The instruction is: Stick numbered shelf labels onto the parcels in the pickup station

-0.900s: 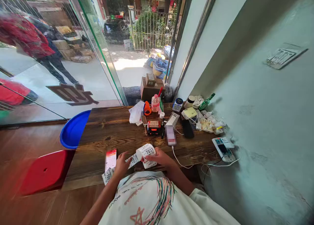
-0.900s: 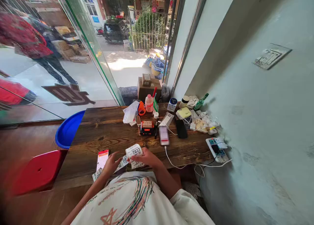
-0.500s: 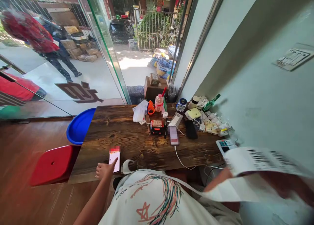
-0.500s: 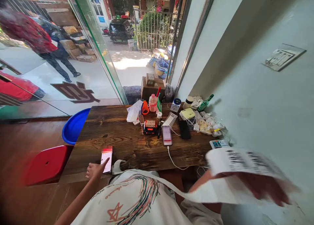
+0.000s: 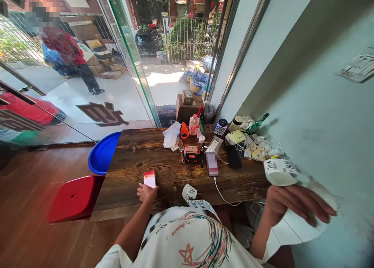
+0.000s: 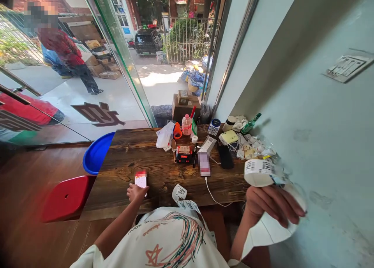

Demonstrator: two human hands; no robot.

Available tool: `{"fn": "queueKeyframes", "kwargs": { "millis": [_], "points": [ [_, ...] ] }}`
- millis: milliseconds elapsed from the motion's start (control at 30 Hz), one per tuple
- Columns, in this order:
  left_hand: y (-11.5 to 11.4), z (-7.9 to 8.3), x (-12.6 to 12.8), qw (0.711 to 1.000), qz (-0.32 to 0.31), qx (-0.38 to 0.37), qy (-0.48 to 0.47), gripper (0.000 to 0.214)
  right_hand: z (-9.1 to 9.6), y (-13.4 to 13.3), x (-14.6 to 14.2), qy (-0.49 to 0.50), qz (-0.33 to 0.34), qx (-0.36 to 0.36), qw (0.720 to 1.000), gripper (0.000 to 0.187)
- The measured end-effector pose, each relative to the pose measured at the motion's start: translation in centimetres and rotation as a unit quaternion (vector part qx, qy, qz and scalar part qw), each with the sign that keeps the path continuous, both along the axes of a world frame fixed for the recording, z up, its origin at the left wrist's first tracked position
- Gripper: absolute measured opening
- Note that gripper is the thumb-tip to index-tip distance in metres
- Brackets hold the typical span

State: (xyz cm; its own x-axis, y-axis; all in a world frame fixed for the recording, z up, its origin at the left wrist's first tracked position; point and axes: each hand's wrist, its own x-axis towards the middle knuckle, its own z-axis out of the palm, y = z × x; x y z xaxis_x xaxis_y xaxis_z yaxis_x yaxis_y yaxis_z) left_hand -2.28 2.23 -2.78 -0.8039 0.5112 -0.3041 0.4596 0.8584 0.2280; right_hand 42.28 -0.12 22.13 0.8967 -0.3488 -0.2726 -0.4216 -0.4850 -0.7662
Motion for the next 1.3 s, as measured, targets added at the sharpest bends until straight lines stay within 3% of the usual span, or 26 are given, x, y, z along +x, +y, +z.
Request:
{"fn": "queueKeyframes", "kwargs": {
  "millis": [33, 67, 100, 133, 167, 200, 233, 267, 300, 367, 433, 500, 533, 600, 667, 700, 767, 900, 967, 1133, 1300],
  "points": [
    [1.2, 0.1, 0.8, 1.0, -0.005, 0.005, -0.01, 0.112, 0.2, 1.0, -0.3, -0.138, -0.147, -0.164, 0.966, 0.078],
    [2.5, 0.3, 1.7, 1.0, -0.01, 0.008, -0.022, 0.112, 0.4, 1.8, -0.7, -0.264, -0.326, -0.357, 0.834, 0.075],
    [3.8, 0.5, 2.5, 0.999, -0.014, 0.011, -0.034, 0.113, 0.6, 2.5, -1.2, -0.346, -0.5, -0.526, 0.595, 0.072],
    [5.0, 0.8, 3.4, 0.999, -0.02, 0.013, -0.048, 0.113, 0.8, 2.9, -1.8, -0.363, -0.627, -0.627, 0.287, 0.068],
    [6.0, 1.2, 4.3, 0.998, -0.026, 0.015, -0.063, 0.114, 1.0, 3.2, -2.4, -0.333, -0.688, -0.645, -0.018, 0.062],
    [6.8, 1.7, 5.1, 0.996, -0.032, 0.018, -0.079, 0.114, 1.1, 3.3, -3.1, -0.291, -0.702, -0.596, -0.259, 0.05],
    [7.5, 2.3, 5.8, 0.995, -0.038, 0.02, -0.094, 0.115, 1.1, 3.3, -3.8, -0.266, -0.707, -0.51, -0.412, 0.034],
    [7.9, 3.0, 6.6, 0.993, -0.041, 0.024, -0.109, 0.115, 0.9, 3.2, -4.5, -0.26, -0.724, -0.417, -0.484, 0.023],
    [8.1, 3.8, 7.3, 0.991, -0.046, 0.029, -0.125, 0.116, 0.7, 3.2, -5.3, -0.264, -0.752, -0.334, -0.502, 0.024],
    [7.9, 5.5, 8.9, 0.983, -0.064, 0.043, -0.169, 0.111, -0.3, 3.5, -6.9, -0.251, -0.824, -0.216, -0.461, 0.031],
    [7.0, 7.3, 10.6, 0.961, -0.104, 0.058, -0.248, 0.09, -1.7, 3.9, -8.6, -0.2, -0.868, -0.178, -0.419, 0.035],
    [5.5, 9.2, 12.2, 0.921, -0.154, 0.063, -0.352, 0.072, -3.5, 4.4, -9.9, -0.164, -0.887, -0.171, -0.396, 0.037],
    [4.7, 10.1, 12.9, 0.884, -0.174, 0.066, -0.429, 0.075, -4.4, 4.6, -10.4, -0.161, -0.892, -0.168, -0.388, 0.038],
    [3.1, 12.0, 14.0, 0.772, -0.187, 0.085, -0.602, 0.08, -5.9, 5.1, -10.9, -0.161, -0.894, -0.165, -0.383, 0.04],
    [1.9, 14.0, 14.4, 0.663, -0.156, 0.129, -0.721, 0.067, -6.7, 5.6, -11.1, -0.149, -0.898, -0.167, -0.38, 0.042],
    [1.6, 15.0, 14.4, 0.635, -0.132, 0.158, -0.745, 0.058, -6.9, 5.9, -11.3, -0.14, -0.904, -0.167, -0.368, 0.043],
    [1.4, 17.0, 13.9, 0.635, -0.081, 0.215, -0.738, 0.048, -7.0, 6.4, -11.9, -0.126, -0.925, -0.164, -0.32, 0.04],
    [1.8, 20.7, 11.7, 0.656, 0.009, 0.317, -0.685, 0.043, -7.2, 7.4, -14.7, -0.111, -0.968, -0.152, -0.169, 0.03],
    [1.5, 22.1, 10.1, 0.669, 0.025, 0.364, -0.647, 0.04, -7.4, 7.7, -16.8, -0.129, -0.973, -0.15, -0.12, 0.029],
    [-1.0, 24.5, 5.2, 0.705, -0.015, 0.436, -0.56, 0.037, -6.5, 7.6, -22.9, -0.197, -0.963, -0.157, -0.096, 0.031],
    [-5.4, 26.5, -1.5, 0.691, 0.011, 0.48, -0.54, 0.038, -4.8, 5.0, -29.9, -0.288, -0.948, -0.13, -0.036, 0.035]
  ]
}}
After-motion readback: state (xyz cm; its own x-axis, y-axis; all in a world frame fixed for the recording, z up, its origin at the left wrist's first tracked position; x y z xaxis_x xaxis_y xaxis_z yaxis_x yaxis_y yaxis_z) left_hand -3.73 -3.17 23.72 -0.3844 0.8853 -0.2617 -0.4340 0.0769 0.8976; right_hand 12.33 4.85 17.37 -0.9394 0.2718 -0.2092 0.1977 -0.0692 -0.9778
